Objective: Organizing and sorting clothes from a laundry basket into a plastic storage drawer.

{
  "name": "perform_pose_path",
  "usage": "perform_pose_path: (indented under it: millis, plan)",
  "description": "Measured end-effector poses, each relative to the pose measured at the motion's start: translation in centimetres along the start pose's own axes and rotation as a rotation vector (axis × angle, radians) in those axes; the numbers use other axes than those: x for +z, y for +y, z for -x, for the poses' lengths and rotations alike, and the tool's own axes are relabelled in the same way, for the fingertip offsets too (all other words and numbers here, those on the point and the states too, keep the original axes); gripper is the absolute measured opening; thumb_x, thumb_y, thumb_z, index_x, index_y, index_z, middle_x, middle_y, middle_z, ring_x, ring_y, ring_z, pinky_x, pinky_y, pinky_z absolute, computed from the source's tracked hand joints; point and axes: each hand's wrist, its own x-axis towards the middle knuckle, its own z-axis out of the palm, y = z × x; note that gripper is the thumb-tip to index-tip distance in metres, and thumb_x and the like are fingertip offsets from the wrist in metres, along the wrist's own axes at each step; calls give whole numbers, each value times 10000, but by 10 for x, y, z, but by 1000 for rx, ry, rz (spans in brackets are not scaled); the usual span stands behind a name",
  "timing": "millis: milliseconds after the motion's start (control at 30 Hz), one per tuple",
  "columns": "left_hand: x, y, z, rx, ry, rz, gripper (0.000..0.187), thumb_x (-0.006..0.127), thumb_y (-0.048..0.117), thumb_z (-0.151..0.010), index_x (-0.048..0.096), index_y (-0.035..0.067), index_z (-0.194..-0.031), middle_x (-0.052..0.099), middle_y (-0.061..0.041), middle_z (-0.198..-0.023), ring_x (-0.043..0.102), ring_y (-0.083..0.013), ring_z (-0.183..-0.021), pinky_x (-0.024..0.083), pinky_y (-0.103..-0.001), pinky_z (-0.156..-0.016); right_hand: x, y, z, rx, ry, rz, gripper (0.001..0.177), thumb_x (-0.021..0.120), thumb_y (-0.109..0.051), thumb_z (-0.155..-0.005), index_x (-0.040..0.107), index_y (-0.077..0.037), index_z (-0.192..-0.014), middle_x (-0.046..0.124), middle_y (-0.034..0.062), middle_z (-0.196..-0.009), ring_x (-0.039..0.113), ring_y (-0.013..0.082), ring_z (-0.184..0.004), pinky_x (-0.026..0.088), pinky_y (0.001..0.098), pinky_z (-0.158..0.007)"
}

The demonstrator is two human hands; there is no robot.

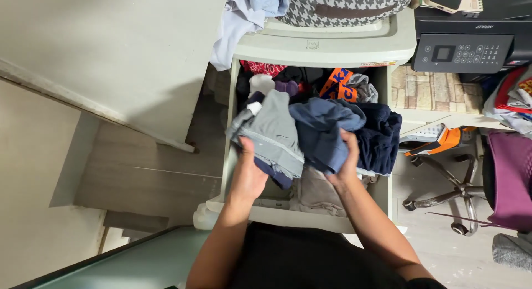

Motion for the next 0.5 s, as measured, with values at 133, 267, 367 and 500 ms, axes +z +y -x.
perform_pose_path:
  millis: [133, 267, 367, 500]
  plan:
    - [1, 23, 3, -13, 15, 73, 875, 438, 624, -982, 262, 40, -1609, 374, -106, -1628, 393, -268, -1474, 325, -459, -1198, 21, -49, 25, -103, -40, 3, 490, 584, -211, -831, 613, -36, -1287, 707, 110, -1132, 686, 261, -1034, 561, 384, -975]
    - [-7, -4, 5, 28, 2, -36, 882, 435, 622, -996, 247, 20, -1612, 344, -127, -1643, 358, -286, -1498, 307, -472, -1217, 18, -51, 30, -317, -186, 482, 754, 572, -123, -704, 508, -61, -1453, 627, 87, -1357, 587, 206, -1247, 432, 289, -1082]
    - [-3, -36, 6, 91, -12, -552, 857, 399, 603, -1036, 228, -10, -1612, 299, -156, -1670, 297, -296, -1545, 255, -456, -1246, -15, -8, 21, -177, -252, 929, 718, 682, -241, -815, 485, 38, -1446, 572, 150, -1327, 562, 248, -1188, 450, 354, -1036]
    - [51, -21, 11, 252, -188, -928, 843, 361, 588, -1097, 206, -51, -1624, 205, -207, -1727, 187, -316, -1615, 165, -422, -1293, 21, 20, 42, -311, -527, 975, 840, 722, -477, -928, 377, 36, -1498, 481, 149, -1472, 440, 242, -1382, 325, 375, -1173]
